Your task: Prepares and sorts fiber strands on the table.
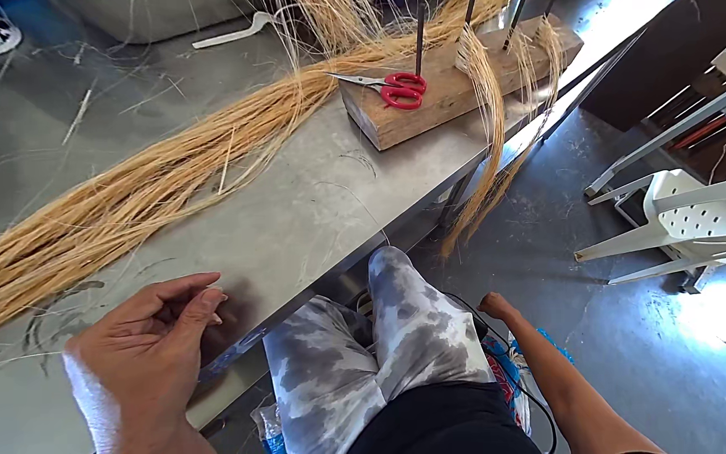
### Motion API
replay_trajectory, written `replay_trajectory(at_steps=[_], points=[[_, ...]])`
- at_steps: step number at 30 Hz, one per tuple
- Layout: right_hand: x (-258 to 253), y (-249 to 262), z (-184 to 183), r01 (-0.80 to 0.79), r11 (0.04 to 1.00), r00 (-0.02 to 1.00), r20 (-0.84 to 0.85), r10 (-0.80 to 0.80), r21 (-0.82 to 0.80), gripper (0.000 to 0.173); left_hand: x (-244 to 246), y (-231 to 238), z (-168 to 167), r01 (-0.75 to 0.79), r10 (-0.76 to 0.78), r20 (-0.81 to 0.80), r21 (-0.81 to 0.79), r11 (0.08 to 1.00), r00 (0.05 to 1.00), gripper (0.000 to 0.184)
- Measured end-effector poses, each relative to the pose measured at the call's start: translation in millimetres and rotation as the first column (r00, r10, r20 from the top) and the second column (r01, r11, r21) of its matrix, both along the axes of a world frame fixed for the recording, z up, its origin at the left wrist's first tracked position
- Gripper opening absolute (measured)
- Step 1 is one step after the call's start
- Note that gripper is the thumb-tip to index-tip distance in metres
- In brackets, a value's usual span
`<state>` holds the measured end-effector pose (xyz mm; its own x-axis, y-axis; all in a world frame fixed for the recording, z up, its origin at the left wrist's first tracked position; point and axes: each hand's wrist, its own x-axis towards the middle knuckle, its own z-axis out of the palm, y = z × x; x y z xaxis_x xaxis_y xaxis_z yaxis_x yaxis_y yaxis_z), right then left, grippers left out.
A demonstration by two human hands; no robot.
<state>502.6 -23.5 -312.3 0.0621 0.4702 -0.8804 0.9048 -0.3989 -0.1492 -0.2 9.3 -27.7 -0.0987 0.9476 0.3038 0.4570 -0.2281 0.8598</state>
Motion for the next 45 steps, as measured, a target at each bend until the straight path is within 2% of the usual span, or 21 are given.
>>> replay_trajectory(at_steps=[7, 11, 14, 15, 17, 19, 20, 22, 23, 24, 25, 27, 29, 32, 33, 35, 37, 40, 42, 45], points=[[2.2, -8.9, -3.5, 0.003, 1.000, 1.000, -0.002, -0.003, -0.016, 0.048, -3.0, 0.5, -2.7, -0.006, 0.006, 0.017, -0.008, 1.000, 1.000, 0.020], [3.3, 3.4, 11.9, -0.032, 0.999, 0.999, 0.018, 0.032, -0.007, 0.049, -3.2, 0.2, -1.6, -0.011, 0.011, 0.015, -0.002, 1.000, 1.000, 0.020], [-2.0, 28.7, 53.2, -0.003, 0.999, 0.999, 0.040, 0.001, 0.047, 0.048, 4.8, -1.3, 3.5, -0.035, 0.035, -0.010, 0.013, 0.999, 0.999, 0.020], [-7.6, 40.7, 75.5, 0.011, 0.997, 1.000, 0.012, -0.012, 0.077, 0.048, 7.9, -2.0, 6.3, -0.047, 0.048, -0.023, 0.019, 0.999, 0.999, 0.021], [-25.5, 60.9, 133.5, 0.030, 0.989, 0.989, -0.151, -0.007, 0.147, 0.047, 14.2, -4.2, 12.2, -0.088, 0.090, -0.049, 0.044, 0.995, 0.995, 0.021], [-48.2, 73.6, 203.5, 0.029, 0.968, 0.902, -0.424, 0.082, 0.248, 0.041, 17.0, -6.7, 14.1, -0.142, 0.153, -0.076, 0.131, 0.981, 0.985, 0.021], [-59.2, 76.9, 236.5, 0.029, 0.943, 0.804, -0.568, 0.175, 0.331, 0.035, 16.3, -9.9, 15.0, -0.167, 0.191, -0.110, 0.194, 0.967, 0.975, 0.024], [-81.6, 83.3, 287.3, 0.073, 0.855, 0.491, -0.765, 0.417, 0.513, 0.026, 9.1, -20.0, 21.3, -0.210, 0.276, -0.196, 0.303, 0.930, 0.941, 0.027], [-94.6, 89.2, 307.6, 0.088, 0.818, 0.345, -0.788, 0.510, 0.569, 0.027, 2.2, -28.1, 26.1, -0.234, 0.318, -0.234, 0.326, 0.916, 0.919, 0.028], [-109.0, 96.7, 325.5, 0.094, 0.783, 0.258, -0.775, 0.578, 0.615, 0.028, -7.1, -36.6, 30.6, -0.264, 0.361, -0.274, 0.333, 0.905, 0.892, 0.029], [-124.1, 106.1, 340.7, 0.098, 0.746, 0.232, -0.744, 0.626, 0.658, 0.026, -17.9, -44.7, 33.4, -0.304, 0.406, -0.311, 0.328, 0.895, 0.860, 0.031], [-157.2, 130.1, 360.6, 0.107, 0.643, 0.310, -0.640, 0.703, 0.759, 0.017, -40.5, -59.4, 29.9, -0.410, 0.494, -0.343, 0.290, 0.865, 0.799, 0.034], [-193.3, 159.4, 370.5, 0.077, 0.521, 0.404, -0.504, 0.764, 0.850, 0.008, -61.4, -73.2, 19.4, -0.520, 0.564, -0.313, 0.216, 0.826, 0.764, 0.036], [-247.4, 199.2, 375.2, 0.031, 0.335, 0.476, -0.309, 0.824, 0.942, 0.005, -76.0, -83.6, 9.8, -0.634, 0.651, -0.259, 0.157, 0.757, 0.713, 0.040], [-265.0, 207.4, 372.9, 0.040, 0.259, 0.518, -0.241, 0.821, 0.965, 0.006, -75.3, -83.2, 8.2, -0.659, 0.679, -0.258, 0.170, 0.732, 0.688, 0.042], [-295.7, 219.3, 356.5, 0.091, 0.053, 0.611, -0.098, 0.785, 0.994, 0.009, -71.1, -77.1, 2.0, -0.686, 0.750, -0.277, 0.303, 0.662, 0.601, 0.044], [-314.9, 226.1, 330.2, 0.118, -0.107, 0.647, 0.005, 0.763, 0.987, 0.014, -68.9, -72.0, -1.1, -0.686, 0.785, -0.301, 0.382, 0.619, 0.541, 0.044], [-320.6, 223.2, 300.4, 0.121, -0.163, 0.572, 0.065, 0.818, 0.979, 0.017, -66.3, -70.4, -0.8, -0.697, 0.796, -0.316, 0.385, 0.605, 0.516, 0.041], [-317.6, 219.7, 294.0, 0.117, -0.152, 0.525, 0.069, 0.848, 0.981, 0.019, -66.7, -69.6, -1.9, -0.703, 0.794, -0.317, 0.371, 0.607, 0.518, 0.041], [-317.7, 220.0, 290.9, 0.009, -0.104, 0.527, 0.084, 0.845, 0.995, 0.026, -64.5, -67.5, -3.9, -0.717, 0.796, -0.323, 0.349, 0.603, 0.513, 0.043]])
